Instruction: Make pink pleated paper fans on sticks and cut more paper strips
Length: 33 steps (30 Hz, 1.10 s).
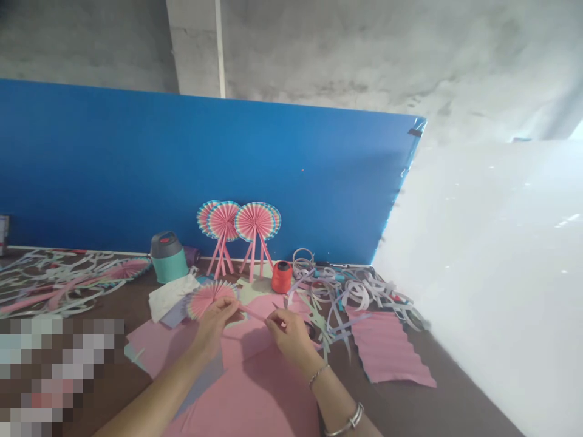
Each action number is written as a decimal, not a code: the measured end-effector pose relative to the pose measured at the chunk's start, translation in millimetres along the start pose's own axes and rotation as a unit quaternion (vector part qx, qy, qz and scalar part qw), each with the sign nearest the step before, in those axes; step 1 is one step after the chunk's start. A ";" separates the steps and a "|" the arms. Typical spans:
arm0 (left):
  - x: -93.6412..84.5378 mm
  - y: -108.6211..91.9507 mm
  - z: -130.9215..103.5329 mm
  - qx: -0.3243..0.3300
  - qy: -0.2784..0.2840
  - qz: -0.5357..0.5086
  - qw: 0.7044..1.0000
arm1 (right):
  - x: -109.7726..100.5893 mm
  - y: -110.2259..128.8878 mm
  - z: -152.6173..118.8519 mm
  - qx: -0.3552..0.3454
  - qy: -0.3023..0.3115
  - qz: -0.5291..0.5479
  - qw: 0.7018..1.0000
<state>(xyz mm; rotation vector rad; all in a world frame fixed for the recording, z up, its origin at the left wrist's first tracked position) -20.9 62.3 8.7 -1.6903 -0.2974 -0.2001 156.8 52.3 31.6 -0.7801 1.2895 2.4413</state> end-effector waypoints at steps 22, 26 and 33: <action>-49.6 -33.0 11.2 0.104 -0.261 0.711 0.645 | 25.3 0.1 -7.9 -0.056 0.158 -0.272 0.948; -49.0 -37.3 9.4 0.107 -0.261 0.710 0.645 | 23.0 0.9 -8.1 -0.057 0.128 -0.238 0.961; -41.5 -60.6 -6.4 0.161 -0.298 0.658 0.673 | 15.7 -3.1 -4.9 -0.037 0.098 -0.201 0.974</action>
Point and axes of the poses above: each hand's wrist, its own z-axis towards the middle knuckle, its own x-axis out of the palm, y = z × x, the point moved 10 cm from there along z, towards the middle knuckle, and after that the axes turned 12 degrees about -x, right-handed, at the moved point
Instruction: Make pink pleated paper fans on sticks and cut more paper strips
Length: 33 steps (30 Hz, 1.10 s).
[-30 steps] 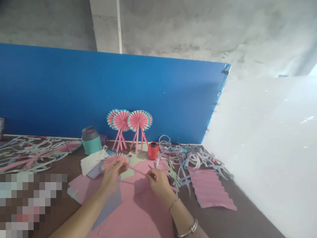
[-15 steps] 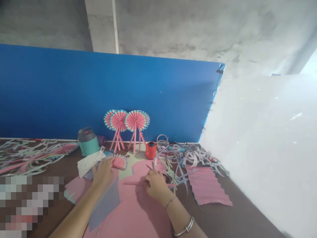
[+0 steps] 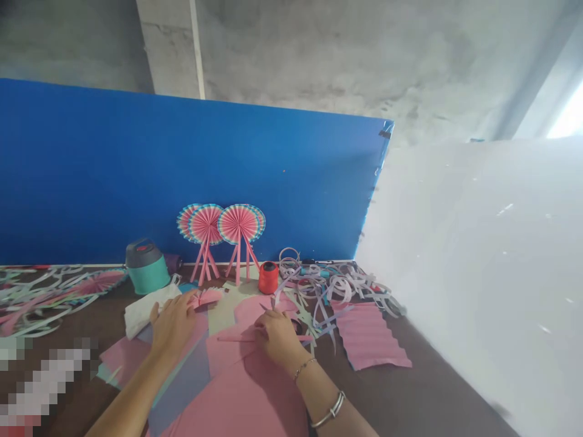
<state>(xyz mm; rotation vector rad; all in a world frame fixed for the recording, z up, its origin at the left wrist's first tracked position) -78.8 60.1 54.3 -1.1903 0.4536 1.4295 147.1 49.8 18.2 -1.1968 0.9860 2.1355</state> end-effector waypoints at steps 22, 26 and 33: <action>40.0 -60.3 -45.0 0.211 0.154 -0.260 0.930 | -65.0 -106.3 -16.0 0.231 -0.120 -0.196 0.945; 33.4 -59.8 -45.9 0.222 0.126 -0.250 0.934 | -70.5 -103.4 -11.4 0.216 -0.122 -0.213 0.945; 7.4 -70.7 -53.2 0.238 0.089 -0.282 0.925 | -68.5 -61.7 -0.7 0.128 -0.212 0.002 0.969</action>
Point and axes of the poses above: each hand's wrist, its own z-axis towards the middle knuckle, its own x-axis out of the palm, y = z × x, the point moved 10 cm from there along z, towards the middle knuckle, and after that the axes turned 12 degrees about -x, right-handed, at the moved point
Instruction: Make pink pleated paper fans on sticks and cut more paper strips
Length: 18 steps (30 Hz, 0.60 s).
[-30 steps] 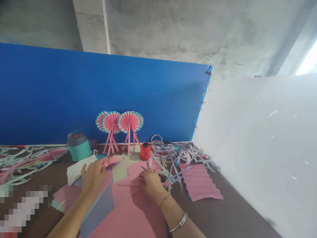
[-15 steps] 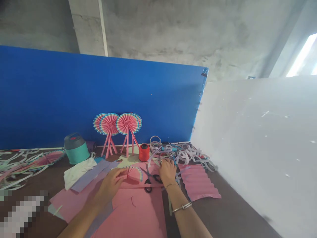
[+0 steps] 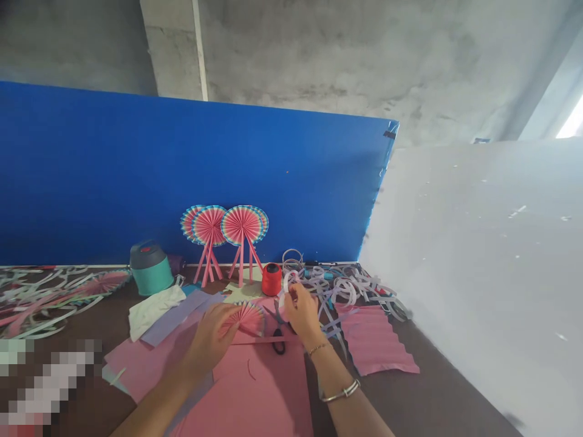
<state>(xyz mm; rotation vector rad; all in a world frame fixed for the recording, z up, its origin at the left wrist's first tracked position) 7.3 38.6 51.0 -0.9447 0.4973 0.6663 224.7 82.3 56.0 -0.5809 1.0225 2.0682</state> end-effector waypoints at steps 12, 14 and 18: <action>18.0 -7.0 -10.2 -0.013 0.048 -0.075 0.996 | 28.3 90.1 -26.4 -0.233 0.038 0.002 0.972; 20.0 -7.8 -10.4 -0.006 0.058 -0.080 0.995 | 28.0 92.9 -27.6 -0.240 0.036 0.008 0.970; 13.6 -8.7 -8.3 -0.007 0.039 -0.117 0.992 | 32.5 91.5 -29.1 -0.245 0.052 0.014 0.968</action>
Point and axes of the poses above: each hand's wrist, its own z-axis towards the middle knuckle, its own x-axis out of the palm, y = z × x, the point moved 10 cm from there along z, towards the middle knuckle, and after that the axes turned 12 degrees about -x, right-handed, at the moved point
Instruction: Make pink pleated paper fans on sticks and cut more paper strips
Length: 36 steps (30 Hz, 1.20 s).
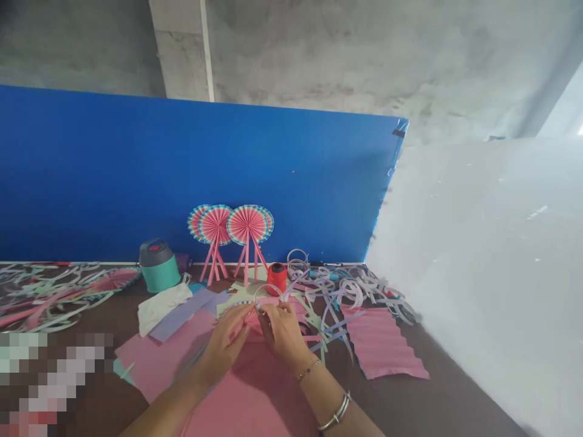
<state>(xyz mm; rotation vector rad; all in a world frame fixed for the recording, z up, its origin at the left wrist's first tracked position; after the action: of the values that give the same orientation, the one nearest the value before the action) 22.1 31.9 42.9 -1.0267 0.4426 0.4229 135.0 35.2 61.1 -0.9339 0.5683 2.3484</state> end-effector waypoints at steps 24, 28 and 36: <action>-36.5 24.6 3.2 -0.149 -0.120 -0.151 0.970 | -16.6 6.7 5.0 -0.026 0.006 0.016 1.000; -37.0 26.2 3.2 -0.165 -0.125 -0.174 0.963 | -14.7 6.8 3.9 -0.044 0.004 0.011 0.999; -38.9 26.1 3.8 -0.165 -0.126 -0.171 0.963 | -16.7 9.1 5.0 -0.053 0.002 0.012 0.998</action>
<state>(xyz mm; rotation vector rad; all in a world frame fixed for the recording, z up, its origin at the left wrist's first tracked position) -23.7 42.1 46.8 -1.3241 -0.0410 0.3157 137.1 25.5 78.1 -0.9845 0.4621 2.4193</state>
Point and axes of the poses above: each hand's wrist, its own z-axis towards the middle knuckle, its own x-axis out of the palm, y = z × x, the point moved 10 cm from there along z, towards the middle knuckle, and after that the axes turned 12 degrees about -x, right-handed, at the moved point
